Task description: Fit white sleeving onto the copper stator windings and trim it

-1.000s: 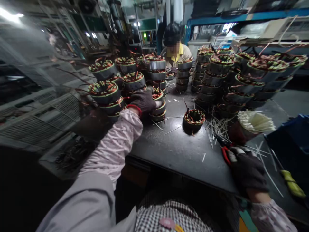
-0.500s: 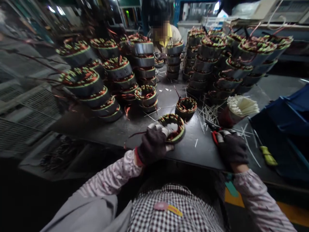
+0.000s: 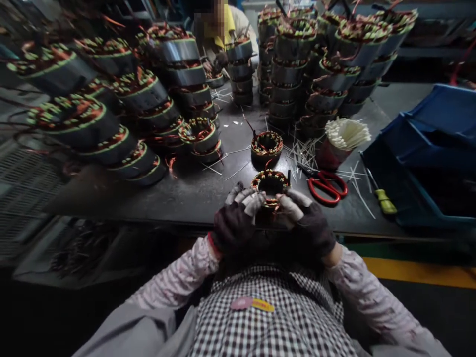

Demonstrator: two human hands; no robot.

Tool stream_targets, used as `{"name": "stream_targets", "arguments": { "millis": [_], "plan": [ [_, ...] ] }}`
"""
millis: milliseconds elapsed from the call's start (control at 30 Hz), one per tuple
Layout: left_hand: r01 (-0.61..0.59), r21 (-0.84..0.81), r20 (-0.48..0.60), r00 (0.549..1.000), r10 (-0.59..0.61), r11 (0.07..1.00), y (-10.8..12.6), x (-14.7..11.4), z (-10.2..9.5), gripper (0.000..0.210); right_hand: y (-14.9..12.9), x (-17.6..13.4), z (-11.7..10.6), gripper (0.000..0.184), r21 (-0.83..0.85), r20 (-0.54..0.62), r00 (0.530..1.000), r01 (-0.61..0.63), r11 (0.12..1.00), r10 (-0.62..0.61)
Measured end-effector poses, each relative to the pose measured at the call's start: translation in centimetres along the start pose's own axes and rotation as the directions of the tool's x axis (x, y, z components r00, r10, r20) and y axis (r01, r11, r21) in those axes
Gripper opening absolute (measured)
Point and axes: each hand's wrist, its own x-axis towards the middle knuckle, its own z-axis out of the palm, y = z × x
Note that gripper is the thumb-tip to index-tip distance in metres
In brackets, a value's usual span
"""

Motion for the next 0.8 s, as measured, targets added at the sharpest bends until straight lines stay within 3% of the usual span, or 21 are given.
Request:
{"name": "stream_targets", "arguments": {
  "millis": [67, 133, 200, 300, 333, 400, 467, 567, 667, 800],
  "plan": [
    [-0.186, -0.030, 0.123, 0.974, 0.188, 0.982, -2.1, 2.4, -0.3, 0.027, -0.5, 1.2, 0.9, 0.028, 0.227, -0.012, 0.991, -0.129, 0.965, 0.135],
    [-0.305, -0.106, 0.241, 0.916, 0.322, 0.946, -3.9, 5.3, -0.3, 0.023, 0.5, 2.6, 1.3, 0.020, 0.391, -0.084, 0.945, -0.260, 0.883, 0.315],
    [-0.287, -0.198, 0.314, 0.887, 0.338, 0.937, -5.0, 7.5, -0.4, 0.026, 2.1, 3.6, 0.8, 0.025, 0.538, -0.128, 0.850, -0.373, 0.756, 0.511],
    [-0.227, -0.332, 0.343, 0.875, 0.341, 0.916, -5.4, 8.4, -0.9, 0.035, 4.8, 4.1, -1.5, 0.035, 0.728, -0.063, 0.671, -0.476, 0.494, 0.739],
    [-0.223, -0.360, 0.338, 0.874, 0.349, 0.906, -5.2, 8.1, -1.1, 0.035, 5.6, 4.2, -2.4, 0.037, 0.737, -0.082, 0.626, -0.486, 0.470, 0.776],
    [-0.213, -0.373, 0.324, 0.882, 0.341, 0.903, -4.7, 7.0, -1.2, 0.032, 7.3, 4.6, -4.1, 0.036, 0.634, -0.246, 0.574, -0.514, 0.578, 0.781],
    [-0.198, -0.348, 0.285, 0.909, 0.304, 0.916, -4.0, 6.1, -0.9, 0.028, 9.1, 5.7, -5.1, 0.036, 0.429, -0.411, 0.547, -0.589, 0.684, 0.729],
    [-0.147, -0.332, 0.248, 0.940, 0.236, 0.932, -3.4, 5.6, 0.2, 0.011, 11.3, 8.0, -5.4, 0.032, 0.207, -0.460, 0.555, -0.692, 0.692, 0.693],
    [-0.115, -0.289, 0.278, 0.940, 0.198, 0.950, -3.1, 5.8, 1.2, 0.008, 12.0, 9.2, -5.1, 0.022, 0.166, -0.456, 0.574, -0.696, 0.699, 0.680],
    [-0.095, -0.194, 0.259, 0.955, 0.144, 0.977, -1.9, 5.2, 2.0, 0.008, 11.2, 8.4, -5.4, 0.031, 0.124, -0.474, 0.586, -0.694, 0.709, 0.657]
  ]
}}
